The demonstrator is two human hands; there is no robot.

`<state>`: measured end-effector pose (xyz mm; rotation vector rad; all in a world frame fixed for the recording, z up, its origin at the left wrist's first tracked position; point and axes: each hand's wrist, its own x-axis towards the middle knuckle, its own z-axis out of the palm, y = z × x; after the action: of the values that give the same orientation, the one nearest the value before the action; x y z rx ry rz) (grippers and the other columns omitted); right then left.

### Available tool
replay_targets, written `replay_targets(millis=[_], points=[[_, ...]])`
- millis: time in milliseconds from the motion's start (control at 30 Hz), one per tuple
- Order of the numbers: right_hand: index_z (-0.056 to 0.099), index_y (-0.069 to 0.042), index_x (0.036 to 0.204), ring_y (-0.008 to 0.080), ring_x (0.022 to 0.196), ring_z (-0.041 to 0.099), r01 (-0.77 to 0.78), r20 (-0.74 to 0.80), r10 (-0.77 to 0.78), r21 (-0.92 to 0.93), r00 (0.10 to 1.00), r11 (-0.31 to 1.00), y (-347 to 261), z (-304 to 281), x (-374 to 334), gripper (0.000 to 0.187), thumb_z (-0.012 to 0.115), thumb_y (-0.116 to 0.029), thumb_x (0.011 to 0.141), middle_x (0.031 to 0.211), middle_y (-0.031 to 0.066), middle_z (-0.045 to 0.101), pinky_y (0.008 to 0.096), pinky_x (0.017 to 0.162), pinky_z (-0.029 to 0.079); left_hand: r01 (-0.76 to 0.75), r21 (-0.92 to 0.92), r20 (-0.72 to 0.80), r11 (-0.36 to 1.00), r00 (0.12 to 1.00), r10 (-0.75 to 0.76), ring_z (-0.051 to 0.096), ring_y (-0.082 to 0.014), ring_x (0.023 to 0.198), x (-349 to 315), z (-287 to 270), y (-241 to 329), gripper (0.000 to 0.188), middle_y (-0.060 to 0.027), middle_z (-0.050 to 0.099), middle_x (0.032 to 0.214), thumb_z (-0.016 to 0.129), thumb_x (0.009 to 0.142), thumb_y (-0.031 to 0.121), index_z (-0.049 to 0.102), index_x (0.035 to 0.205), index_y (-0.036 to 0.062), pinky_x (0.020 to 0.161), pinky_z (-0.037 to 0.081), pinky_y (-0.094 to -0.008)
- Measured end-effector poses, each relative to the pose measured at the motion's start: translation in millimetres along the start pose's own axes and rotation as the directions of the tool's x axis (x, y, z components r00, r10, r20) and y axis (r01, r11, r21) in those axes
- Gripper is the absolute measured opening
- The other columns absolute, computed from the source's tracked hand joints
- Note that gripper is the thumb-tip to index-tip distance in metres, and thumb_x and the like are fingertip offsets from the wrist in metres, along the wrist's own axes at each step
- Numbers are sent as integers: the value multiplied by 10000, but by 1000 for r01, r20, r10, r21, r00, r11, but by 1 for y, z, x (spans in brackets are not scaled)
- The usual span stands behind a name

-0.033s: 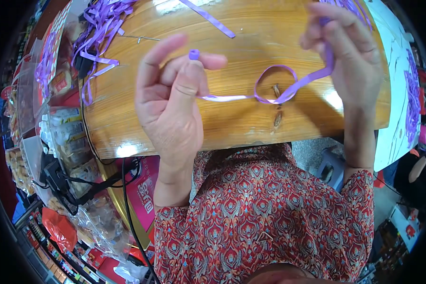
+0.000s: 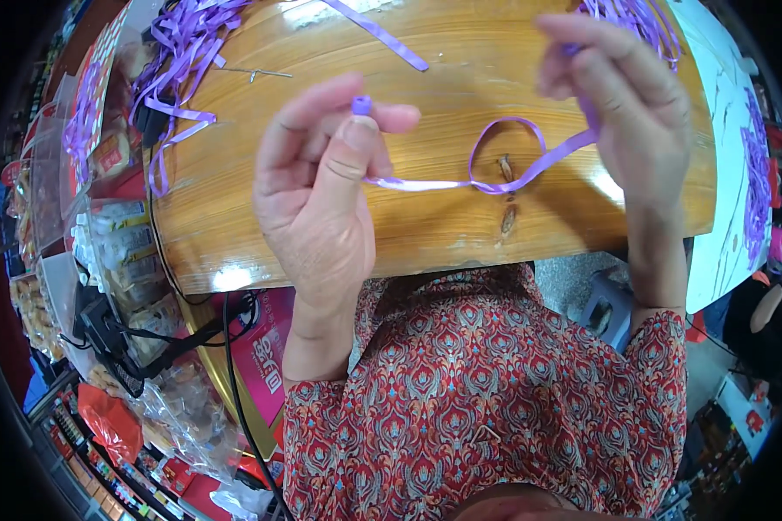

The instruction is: The person picks up a purple ribbon from a pile on the table and rolls one end into a small cylinder by hand. They then repeatedly fold the ribbon over itself while rotating the center to form a flower shape.

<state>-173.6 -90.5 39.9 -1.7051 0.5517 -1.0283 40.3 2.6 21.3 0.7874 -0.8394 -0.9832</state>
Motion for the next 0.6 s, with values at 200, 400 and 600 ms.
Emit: replay_targets(millis=[200, 400, 600], points=[[547, 56, 1128, 147, 817, 600, 83, 80, -70, -169, 994, 982, -14, 37, 1, 308, 576, 36, 822, 915, 102, 607, 230, 706, 480, 158, -25, -7, 987, 987, -159, 541, -99, 655, -10, 7, -7, 143, -119, 633, 878, 593, 826, -11, 606, 968, -27, 572, 437, -206], [598, 46, 1000, 167, 817, 605, 44, 101, -36, -79, 994, 996, -8, 30, -6, 239, 637, 40, 764, 929, 127, 616, 228, 697, 479, 99, 65, 29, 993, 994, -101, 540, -95, 751, -12, 11, -12, 145, -48, 570, 899, 627, 787, -42, 630, 927, -9, 643, 430, -197], [630, 33, 911, 175, 801, 594, 233, 135, -206, -225, 969, 946, -5, 29, -1, 182, 660, 41, 731, 892, 134, 613, 249, 667, 467, 3, 232, 85, 973, 996, -23, 501, -70, 763, -10, 16, -15, 119, -26, 550, 873, 635, 798, -8, 617, 916, -8, 672, 387, -174]])
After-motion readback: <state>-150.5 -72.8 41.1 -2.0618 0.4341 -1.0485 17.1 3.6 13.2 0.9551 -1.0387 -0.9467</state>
